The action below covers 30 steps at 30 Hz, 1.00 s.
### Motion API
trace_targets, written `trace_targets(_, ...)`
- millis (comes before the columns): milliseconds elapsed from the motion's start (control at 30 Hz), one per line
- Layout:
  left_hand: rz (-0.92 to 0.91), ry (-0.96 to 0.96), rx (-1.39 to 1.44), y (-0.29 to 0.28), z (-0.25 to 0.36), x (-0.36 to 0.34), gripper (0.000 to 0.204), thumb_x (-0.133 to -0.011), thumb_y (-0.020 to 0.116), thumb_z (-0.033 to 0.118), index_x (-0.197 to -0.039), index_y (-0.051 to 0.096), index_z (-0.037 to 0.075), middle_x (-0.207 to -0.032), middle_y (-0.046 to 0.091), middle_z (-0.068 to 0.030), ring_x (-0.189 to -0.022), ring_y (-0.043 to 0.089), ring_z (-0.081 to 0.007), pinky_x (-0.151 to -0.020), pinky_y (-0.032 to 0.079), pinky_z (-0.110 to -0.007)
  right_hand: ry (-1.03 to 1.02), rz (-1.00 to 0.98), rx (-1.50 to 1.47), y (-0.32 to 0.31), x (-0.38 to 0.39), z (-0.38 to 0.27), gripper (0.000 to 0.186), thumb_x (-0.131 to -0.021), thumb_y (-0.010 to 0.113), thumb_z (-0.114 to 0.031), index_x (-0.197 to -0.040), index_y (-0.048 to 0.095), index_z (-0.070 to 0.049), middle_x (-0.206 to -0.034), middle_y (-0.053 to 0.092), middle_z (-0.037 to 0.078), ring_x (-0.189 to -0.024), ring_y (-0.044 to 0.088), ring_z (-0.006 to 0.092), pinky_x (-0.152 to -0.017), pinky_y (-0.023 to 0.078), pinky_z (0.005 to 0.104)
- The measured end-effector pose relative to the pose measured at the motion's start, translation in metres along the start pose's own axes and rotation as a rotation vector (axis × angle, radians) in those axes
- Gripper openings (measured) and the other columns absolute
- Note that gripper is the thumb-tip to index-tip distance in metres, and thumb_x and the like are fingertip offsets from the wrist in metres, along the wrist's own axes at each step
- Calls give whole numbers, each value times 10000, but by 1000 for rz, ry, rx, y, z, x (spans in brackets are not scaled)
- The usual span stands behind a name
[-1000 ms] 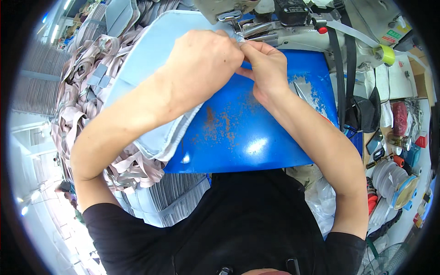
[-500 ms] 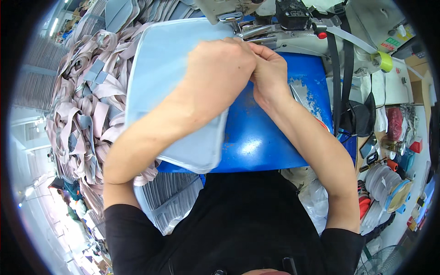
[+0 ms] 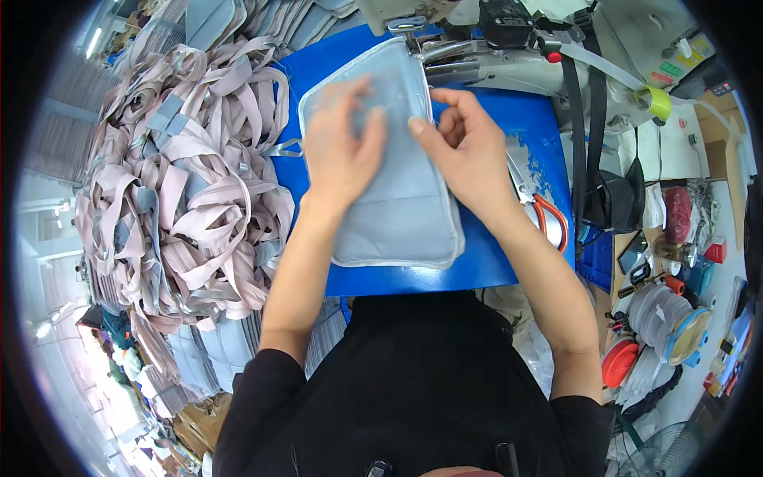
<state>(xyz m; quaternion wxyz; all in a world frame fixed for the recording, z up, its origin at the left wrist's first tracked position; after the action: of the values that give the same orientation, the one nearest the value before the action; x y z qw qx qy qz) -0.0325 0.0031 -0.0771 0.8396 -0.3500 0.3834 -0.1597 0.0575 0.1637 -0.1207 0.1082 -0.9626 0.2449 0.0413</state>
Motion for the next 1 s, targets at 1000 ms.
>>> trace_targets(1000,122,-600,823,-58,-99,44,412,-1024,653,148,-1402,584,-3,-1293,678,-68,-1147,617,-120,-1028,446,-280,-176,341,-502,-80,-38,18,309,-1069,619,-338,-999,679,-43,-778,654,-9,-683,579,59,-587,419,199)
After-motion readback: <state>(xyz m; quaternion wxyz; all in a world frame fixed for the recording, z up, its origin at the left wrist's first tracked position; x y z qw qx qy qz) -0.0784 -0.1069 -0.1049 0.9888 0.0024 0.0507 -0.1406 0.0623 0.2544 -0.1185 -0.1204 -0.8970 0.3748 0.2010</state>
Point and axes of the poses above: each hand's wrist, its own x-axis away from the middle knuckle, its own y-axis out of the palm, z = x × y, the point moved 6 cm from there along -x, towards the middle knuckle
